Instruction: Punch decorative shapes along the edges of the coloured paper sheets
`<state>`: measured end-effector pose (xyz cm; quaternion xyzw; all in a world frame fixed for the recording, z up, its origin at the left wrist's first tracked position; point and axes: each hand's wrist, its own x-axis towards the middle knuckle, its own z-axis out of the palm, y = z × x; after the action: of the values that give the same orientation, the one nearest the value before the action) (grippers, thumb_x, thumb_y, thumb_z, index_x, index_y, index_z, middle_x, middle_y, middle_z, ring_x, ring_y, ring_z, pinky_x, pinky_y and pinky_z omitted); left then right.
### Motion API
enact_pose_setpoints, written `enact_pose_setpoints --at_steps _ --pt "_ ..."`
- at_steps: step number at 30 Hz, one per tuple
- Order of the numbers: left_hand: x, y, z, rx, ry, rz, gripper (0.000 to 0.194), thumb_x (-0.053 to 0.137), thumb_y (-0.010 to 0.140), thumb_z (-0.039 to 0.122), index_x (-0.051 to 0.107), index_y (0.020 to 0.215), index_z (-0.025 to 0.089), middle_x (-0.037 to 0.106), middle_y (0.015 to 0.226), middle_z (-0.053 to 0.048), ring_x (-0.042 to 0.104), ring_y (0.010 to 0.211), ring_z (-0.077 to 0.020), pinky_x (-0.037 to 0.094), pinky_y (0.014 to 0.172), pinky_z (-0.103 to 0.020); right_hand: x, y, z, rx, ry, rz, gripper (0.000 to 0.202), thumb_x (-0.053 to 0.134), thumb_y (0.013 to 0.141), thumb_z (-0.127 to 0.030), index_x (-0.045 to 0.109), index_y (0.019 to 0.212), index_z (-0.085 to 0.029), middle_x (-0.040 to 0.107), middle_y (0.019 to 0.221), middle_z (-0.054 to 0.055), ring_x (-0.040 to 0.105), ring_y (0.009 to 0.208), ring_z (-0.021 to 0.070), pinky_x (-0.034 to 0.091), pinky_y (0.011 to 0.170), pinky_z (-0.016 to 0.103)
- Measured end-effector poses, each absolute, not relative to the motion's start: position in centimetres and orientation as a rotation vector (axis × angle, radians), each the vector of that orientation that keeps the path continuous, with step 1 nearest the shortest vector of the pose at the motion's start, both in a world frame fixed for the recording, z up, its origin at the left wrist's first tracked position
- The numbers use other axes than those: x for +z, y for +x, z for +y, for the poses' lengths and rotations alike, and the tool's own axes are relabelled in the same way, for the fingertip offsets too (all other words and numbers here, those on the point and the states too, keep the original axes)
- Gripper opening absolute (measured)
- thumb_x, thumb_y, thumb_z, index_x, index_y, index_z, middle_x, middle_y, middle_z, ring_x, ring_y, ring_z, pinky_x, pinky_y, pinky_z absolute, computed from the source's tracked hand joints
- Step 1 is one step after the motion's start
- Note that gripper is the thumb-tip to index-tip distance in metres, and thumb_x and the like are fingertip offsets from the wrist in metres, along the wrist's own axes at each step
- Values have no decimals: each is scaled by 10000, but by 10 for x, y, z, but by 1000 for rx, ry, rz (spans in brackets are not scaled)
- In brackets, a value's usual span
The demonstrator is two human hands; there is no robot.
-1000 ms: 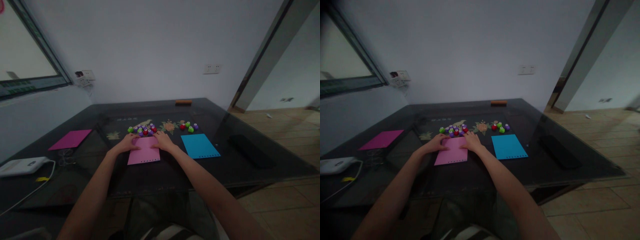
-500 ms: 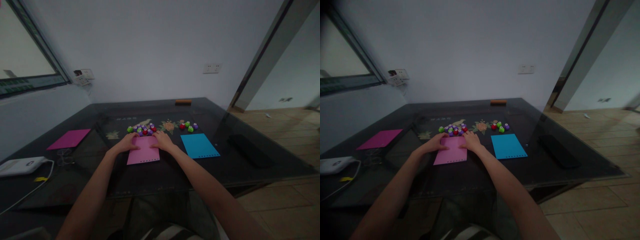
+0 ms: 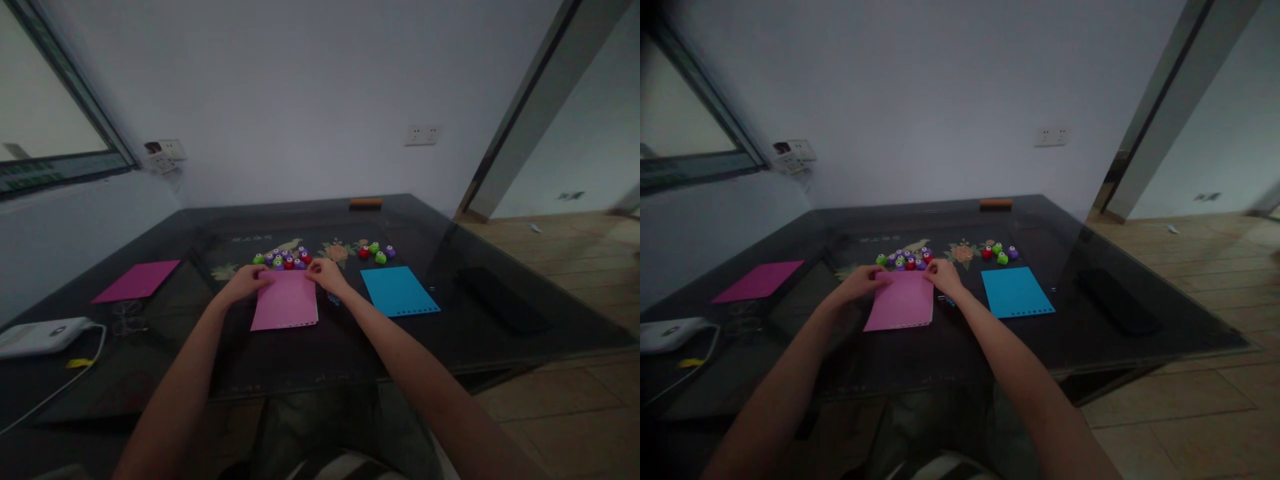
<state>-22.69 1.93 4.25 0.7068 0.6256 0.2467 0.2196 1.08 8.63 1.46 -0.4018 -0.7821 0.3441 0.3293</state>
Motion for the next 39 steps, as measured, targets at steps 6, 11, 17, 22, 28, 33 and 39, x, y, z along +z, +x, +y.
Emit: enact_pose_setpoints --at_steps 6,11,17,22,28,33,39 --pt "52 -228 17 936 1795 1674 365 614 657 461 629 806 129 613 712 -20 543 647 -161 405 565 -245 16 10 90 1269 -924 -1800 91 647 700 -199 607 756 -140 627 665 21 580 635 138 422 578 237" --pt "58 -229 15 1096 1739 1729 379 633 652 468 637 818 127 617 697 -19 534 631 -148 399 552 -232 16 9 89 1480 -827 -1790 127 656 712 -236 633 754 -118 651 685 43 578 595 131 423 548 237" --pt "58 -226 15 1274 1573 1696 372 690 612 424 626 844 141 613 685 -8 548 606 -140 415 554 -235 20 9 84 1494 -860 -1777 66 641 720 -174 649 737 -110 657 663 42 563 554 115 409 501 218" --pt "47 -219 20 1449 1309 1446 517 703 642 367 530 1089 172 634 765 -14 584 631 -132 453 576 -236 20 11 87 1454 -846 -1711 95 652 715 -197 661 763 -116 677 718 56 591 598 130 447 543 244" --pt "33 -201 18 1212 1170 1222 402 684 687 385 600 975 117 666 887 -111 612 683 -168 495 612 -276 25 17 95 1385 -769 -1574 203 682 676 -292 670 804 -135 690 786 68 623 664 164 492 646 319" --pt "26 -194 17 1024 1312 1260 337 631 729 429 621 832 108 655 713 -84 554 521 -129 435 498 -243 32 23 93 1334 -765 -1521 291 678 663 -382 667 836 -148 689 805 67 622 677 179 490 623 317" --pt "27 -194 17 1008 1441 1308 334 615 732 448 604 711 115 599 559 -35 502 476 -108 376 469 -216 35 23 89 1327 -710 -1508 334 671 668 -427 669 869 -160 682 815 58 614 671 172 475 613 301"
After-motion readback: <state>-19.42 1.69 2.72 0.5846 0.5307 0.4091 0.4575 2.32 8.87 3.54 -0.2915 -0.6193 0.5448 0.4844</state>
